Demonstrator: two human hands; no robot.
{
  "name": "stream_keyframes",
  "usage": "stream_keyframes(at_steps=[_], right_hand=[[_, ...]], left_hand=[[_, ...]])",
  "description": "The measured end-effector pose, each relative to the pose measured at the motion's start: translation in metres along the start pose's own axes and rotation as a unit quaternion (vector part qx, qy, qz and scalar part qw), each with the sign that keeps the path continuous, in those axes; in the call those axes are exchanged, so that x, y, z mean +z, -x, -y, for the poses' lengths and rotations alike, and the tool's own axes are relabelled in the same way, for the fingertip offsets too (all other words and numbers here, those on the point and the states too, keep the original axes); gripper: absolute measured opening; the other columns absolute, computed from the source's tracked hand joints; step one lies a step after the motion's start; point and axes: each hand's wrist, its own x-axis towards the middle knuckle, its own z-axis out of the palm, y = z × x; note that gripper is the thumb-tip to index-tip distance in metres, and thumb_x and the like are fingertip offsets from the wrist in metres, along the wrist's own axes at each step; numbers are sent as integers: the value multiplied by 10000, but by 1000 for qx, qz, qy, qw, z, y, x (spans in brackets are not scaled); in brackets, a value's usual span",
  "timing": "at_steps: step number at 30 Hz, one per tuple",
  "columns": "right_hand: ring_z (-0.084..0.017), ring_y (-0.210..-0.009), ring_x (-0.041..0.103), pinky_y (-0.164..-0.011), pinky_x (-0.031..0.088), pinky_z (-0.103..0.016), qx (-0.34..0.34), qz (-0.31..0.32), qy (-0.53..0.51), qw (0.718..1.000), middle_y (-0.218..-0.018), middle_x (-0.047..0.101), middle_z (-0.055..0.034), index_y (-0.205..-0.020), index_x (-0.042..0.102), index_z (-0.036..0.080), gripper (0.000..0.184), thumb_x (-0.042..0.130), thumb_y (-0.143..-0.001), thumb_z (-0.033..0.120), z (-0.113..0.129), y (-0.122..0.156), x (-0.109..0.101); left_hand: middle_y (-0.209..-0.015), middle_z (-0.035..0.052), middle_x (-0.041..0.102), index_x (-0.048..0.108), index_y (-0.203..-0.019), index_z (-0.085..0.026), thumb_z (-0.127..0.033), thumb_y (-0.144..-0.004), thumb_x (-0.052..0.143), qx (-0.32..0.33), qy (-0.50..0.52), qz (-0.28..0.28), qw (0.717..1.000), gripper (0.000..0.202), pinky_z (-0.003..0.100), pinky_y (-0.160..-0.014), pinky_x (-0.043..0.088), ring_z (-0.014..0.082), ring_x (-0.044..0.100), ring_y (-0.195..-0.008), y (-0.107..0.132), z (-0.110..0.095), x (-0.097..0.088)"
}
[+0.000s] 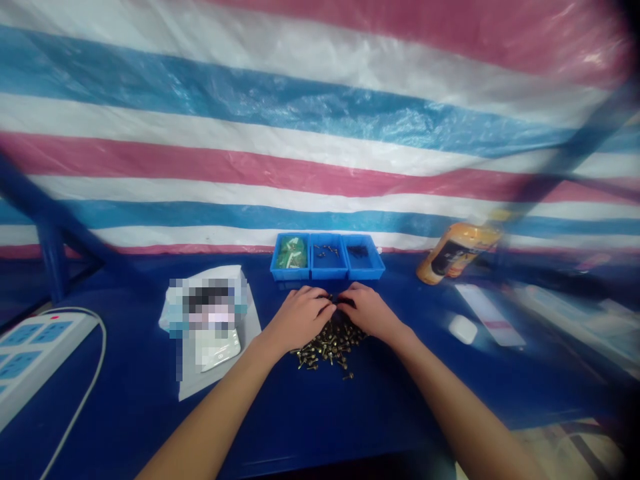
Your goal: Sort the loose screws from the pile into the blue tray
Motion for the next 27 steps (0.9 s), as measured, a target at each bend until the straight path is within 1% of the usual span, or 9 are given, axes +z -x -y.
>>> stream_keyframes(at_steps=[3, 7, 10, 12, 15, 18, 22, 27], right_hand=[[-166, -891, 608, -804, 427, -260, 7, -2, -5, 1000, -941, 630, -43, -979, 734, 241, 175, 572, -921, 216, -2, -1, 2], [-164, -881, 610, -801, 429, -257, 25, -18, -16, 999, -948, 631, -40, -956, 721, 228, 138, 590, -911, 219, -3, -3, 6], [-162, -859, 607, -785, 429, -255, 29, -23, -21, 999, -943, 636, -39, -938, 715, 221, 128, 590, -915, 224, -1, -4, 8], [-162, -853, 605, -780, 430, -255, 27, -25, -26, 999, -928, 642, -40, -936, 720, 222, 165, 555, -937, 219, -2, -4, 7], [-159, -872, 607, -810, 436, -256, 10, -25, -47, 999, -934, 648, -46, -978, 730, 228, 258, 479, -963, 169, -6, -3, 4], [-154, -935, 608, -889, 439, -263, -22, -11, -74, 997, -1006, 642, -57, -1059, 729, 239, 356, 432, -940, 81, -13, -3, 1], [-163, -1008, 596, -961, 436, -291, -67, 26, -82, 994, -1102, 615, -69, -1147, 710, 256, 425, 449, -891, 39, -19, -2, -3], [-165, -1012, 599, -966, 452, -302, -82, 54, -79, 992, -1126, 608, -73, -1196, 686, 252, 489, 426, -860, 10, -17, 1, -6]], left_hand=[[-1227, 26, 649, 712, -1086, -257, -433, -1028, 304, 2, -1, 0, 1000, 449, 405, -900, 412, 241, 544, -1110, 0, 0, 1], [-1222, 23, 650, 711, -1078, -258, -437, -1022, 316, 7, -3, -4, 1000, 437, 412, -923, 410, 244, 548, -1109, -2, 1, 1], [-1229, 8, 647, 704, -1084, -273, -388, -1018, 329, 3, -1, -1, 1000, 398, 412, -913, 415, 239, 549, -1108, -2, 1, 0], [-1243, 0, 642, 700, -1094, -285, -331, -1001, 358, 2, 2, 6, 1000, 358, 407, -908, 418, 236, 548, -1114, -2, 1, -1], [-1256, -1, 636, 698, -1101, -289, -268, -967, 390, 2, 6, 12, 1000, 337, 405, -910, 419, 233, 547, -1121, -2, 3, -1], [-1254, 9, 636, 701, -1089, -278, -243, -949, 399, -2, 5, 11, 1000, 335, 402, -910, 423, 235, 548, -1115, -3, 5, 0], [-1262, 18, 629, 692, -1107, -278, -251, -955, 385, -2, 3, 11, 1000, 343, 409, -910, 428, 243, 543, -1116, -2, 4, 1], [-1273, 26, 625, 690, -1125, -271, -257, -963, 375, -3, 7, 11, 1000, 355, 415, -919, 434, 244, 543, -1121, 0, 2, -1]])
